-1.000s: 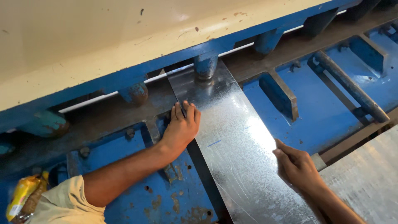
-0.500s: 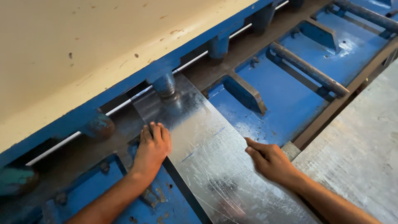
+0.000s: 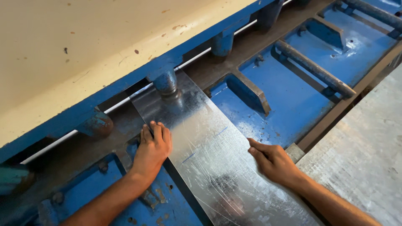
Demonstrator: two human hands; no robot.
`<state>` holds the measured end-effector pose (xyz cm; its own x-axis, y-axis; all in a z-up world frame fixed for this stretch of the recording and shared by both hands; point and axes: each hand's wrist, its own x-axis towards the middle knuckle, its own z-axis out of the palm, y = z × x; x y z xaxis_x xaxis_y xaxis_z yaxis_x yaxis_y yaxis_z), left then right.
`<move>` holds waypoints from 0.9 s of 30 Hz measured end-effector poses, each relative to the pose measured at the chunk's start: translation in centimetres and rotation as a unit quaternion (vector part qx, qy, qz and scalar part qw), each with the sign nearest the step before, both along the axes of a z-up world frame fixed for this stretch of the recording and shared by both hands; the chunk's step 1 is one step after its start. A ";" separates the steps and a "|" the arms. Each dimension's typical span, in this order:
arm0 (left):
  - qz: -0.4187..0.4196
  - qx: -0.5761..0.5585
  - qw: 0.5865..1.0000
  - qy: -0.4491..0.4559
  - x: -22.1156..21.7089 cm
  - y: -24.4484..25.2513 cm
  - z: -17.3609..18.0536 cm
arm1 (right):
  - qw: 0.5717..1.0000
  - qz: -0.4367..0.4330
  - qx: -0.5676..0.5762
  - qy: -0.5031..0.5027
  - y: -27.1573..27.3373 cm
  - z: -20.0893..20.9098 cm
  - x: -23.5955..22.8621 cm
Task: The person picks up a rectangular metal sheet from a workbench and places it into a blue industrial cutting machine. They align the sheet under the press and operate the machine to cut the metal into smaller pieces. The person repeats this process, handling the metal sheets by hand and moving them between the workbench and the machine.
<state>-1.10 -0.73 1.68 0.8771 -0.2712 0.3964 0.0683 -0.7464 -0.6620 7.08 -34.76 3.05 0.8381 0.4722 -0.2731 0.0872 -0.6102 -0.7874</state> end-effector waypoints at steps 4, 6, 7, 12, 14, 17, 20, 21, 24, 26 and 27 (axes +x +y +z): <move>-0.009 -0.004 1.000 -0.016 0.4 0.0 0.1 | 1.000 -0.012 -0.008 -0.011 -0.3 -0.6 -0.1; -0.009 -0.001 1.000 -0.011 0.3 0.0 0.1 | 1.000 -0.013 -0.006 -0.009 -0.5 -1.1 0.0; -0.008 -0.001 1.000 -0.006 0.4 0.0 0.1 | 1.000 -0.013 -0.004 -0.008 -0.7 -1.4 0.1; -0.008 -0.005 1.000 -0.003 0.5 0.1 0.0 | 0.993 0.038 0.030 -0.104 -0.7 -1.3 0.1; -0.008 -0.010 1.000 -0.006 0.5 0.1 -0.1 | 0.999 -0.020 -0.044 0.014 -0.4 -0.5 -0.1; -0.007 -0.011 1.000 -0.021 0.6 -0.1 -0.4 | 0.999 -0.025 -0.038 0.007 0.0 0.4 -0.3; -0.016 -0.031 0.999 -0.028 0.5 0.2 -0.7 | 0.999 -0.031 -0.034 0.009 0.2 0.6 -0.4; -0.019 -0.034 0.999 -0.030 0.5 0.2 -0.8 | 0.999 -0.038 -0.033 0.016 0.2 0.5 -0.4; -0.026 -0.048 0.998 -0.035 0.6 0.4 -1.3 | 0.998 -0.057 -0.011 0.011 0.1 0.0 -0.6; -0.024 -0.067 0.997 -0.043 0.6 0.6 -1.8 | 0.998 -0.060 -0.002 0.002 0.1 -0.3 -0.6; -0.024 -0.068 0.996 -0.049 0.6 0.6 -2.0 | 0.998 -0.064 -0.004 -0.001 0.1 -0.6 -0.6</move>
<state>-0.48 -0.14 -0.29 0.8196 -0.2496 0.5156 0.0901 -0.8327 -0.5463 6.49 -34.70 2.49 0.8923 0.3585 -0.2742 0.0098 -0.6228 -0.7823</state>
